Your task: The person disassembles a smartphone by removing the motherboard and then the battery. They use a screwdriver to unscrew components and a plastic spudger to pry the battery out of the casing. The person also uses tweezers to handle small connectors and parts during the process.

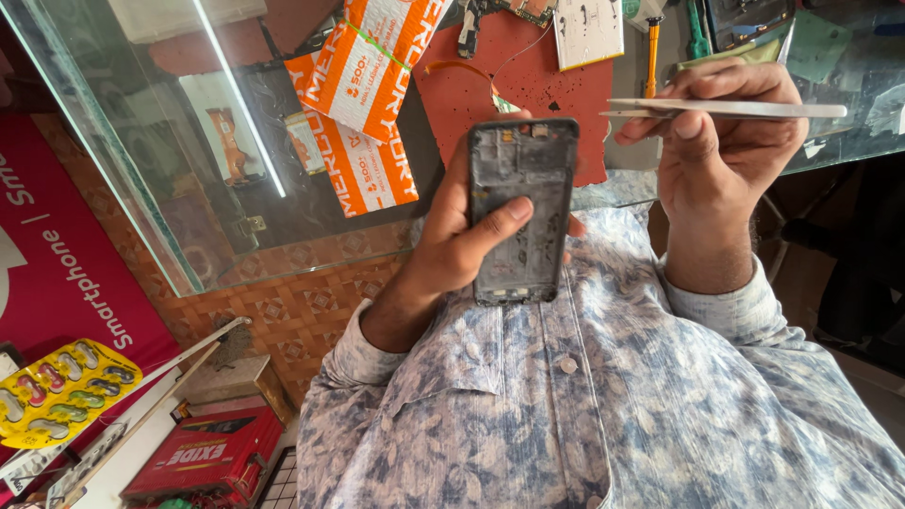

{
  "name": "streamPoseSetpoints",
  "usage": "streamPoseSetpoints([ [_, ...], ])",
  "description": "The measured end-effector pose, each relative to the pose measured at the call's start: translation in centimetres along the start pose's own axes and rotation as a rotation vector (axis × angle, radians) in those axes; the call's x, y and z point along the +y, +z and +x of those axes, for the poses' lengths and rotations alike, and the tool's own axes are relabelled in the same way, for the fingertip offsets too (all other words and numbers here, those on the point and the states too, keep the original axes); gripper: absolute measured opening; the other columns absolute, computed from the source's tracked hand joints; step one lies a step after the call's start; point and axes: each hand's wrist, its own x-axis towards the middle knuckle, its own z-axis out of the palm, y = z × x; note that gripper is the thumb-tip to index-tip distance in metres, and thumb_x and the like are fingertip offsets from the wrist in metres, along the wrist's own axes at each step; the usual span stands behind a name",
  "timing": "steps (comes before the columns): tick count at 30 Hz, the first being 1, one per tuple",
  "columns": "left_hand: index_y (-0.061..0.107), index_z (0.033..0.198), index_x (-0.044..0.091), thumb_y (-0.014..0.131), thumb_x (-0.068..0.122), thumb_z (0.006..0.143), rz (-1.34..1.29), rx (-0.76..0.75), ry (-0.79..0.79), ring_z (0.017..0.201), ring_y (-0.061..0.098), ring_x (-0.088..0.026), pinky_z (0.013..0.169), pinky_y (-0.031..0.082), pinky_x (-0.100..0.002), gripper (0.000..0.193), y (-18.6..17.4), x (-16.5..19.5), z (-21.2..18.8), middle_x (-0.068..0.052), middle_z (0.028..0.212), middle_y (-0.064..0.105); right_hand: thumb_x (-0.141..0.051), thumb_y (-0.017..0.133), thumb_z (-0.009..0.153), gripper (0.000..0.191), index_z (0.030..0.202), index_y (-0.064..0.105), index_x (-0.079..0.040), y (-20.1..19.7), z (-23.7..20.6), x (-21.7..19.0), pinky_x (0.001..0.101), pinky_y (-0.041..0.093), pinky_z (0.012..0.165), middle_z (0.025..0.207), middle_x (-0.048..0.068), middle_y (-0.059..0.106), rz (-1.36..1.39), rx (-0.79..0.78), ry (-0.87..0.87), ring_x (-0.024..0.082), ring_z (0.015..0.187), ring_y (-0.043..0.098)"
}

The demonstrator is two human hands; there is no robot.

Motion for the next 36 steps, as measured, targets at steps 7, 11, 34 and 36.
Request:
streamPoseSetpoints([
  [7, 0.020, 0.156, 0.006, 0.051, 0.004, 0.113, 0.087, -0.003, -0.038, 0.112, 0.074, -0.033, 0.100, 0.063, -0.046, 0.053, 0.8, -0.7, -0.7, -0.021, 0.141, 0.057, -0.012, 0.075, 0.101, 0.027, 0.114, 0.056, 0.002, 0.5, -0.4, -0.7, 0.0422, 0.070, 0.073, 0.110, 0.019, 0.068, 0.027, -0.033, 0.003, 0.025, 0.092, 0.076],
  [11, 0.017, 0.154, 0.005, 0.052, 0.006, 0.113, 0.133, -0.008, -0.025, 0.111, 0.074, -0.031, 0.100, 0.062, -0.045, 0.053, 1.0, -0.6, -1.0, -0.023, 0.142, 0.056, -0.012, 0.075, 0.102, 0.026, 0.114, 0.057, 0.002, 0.9, -0.6, -1.0, 0.0433, 0.070, 0.074, 0.111, 0.019, 0.068, 0.030, -0.024, 0.009, 0.025, 0.097, 0.075],
  [34, 0.009, 0.157, 0.019, 0.053, 0.006, 0.116, 0.017, -0.042, -0.028, 0.124, 0.068, -0.035, 0.105, 0.062, -0.053, 0.061, 1.6, -0.4, -0.7, -0.028, 0.155, 0.047, -0.009, 0.073, 0.104, 0.020, 0.108, 0.057, 0.003, 3.4, -0.4, -2.8, 0.0494, 0.070, 0.085, 0.100, 0.021, 0.070, -0.328, -0.192, -0.241, 0.034, 0.097, 0.076],
  [36, 0.007, 0.158, 0.022, 0.052, 0.005, 0.115, -0.037, -0.046, -0.057, 0.121, 0.069, -0.036, 0.101, 0.063, -0.054, 0.064, 1.6, -0.4, -0.7, -0.028, 0.155, 0.047, -0.008, 0.073, 0.102, 0.019, 0.107, 0.058, 0.003, 3.4, -0.7, -2.7, 0.0495, 0.069, 0.086, 0.098, 0.020, 0.070, -0.305, -0.159, -0.181, 0.033, 0.093, 0.076],
])
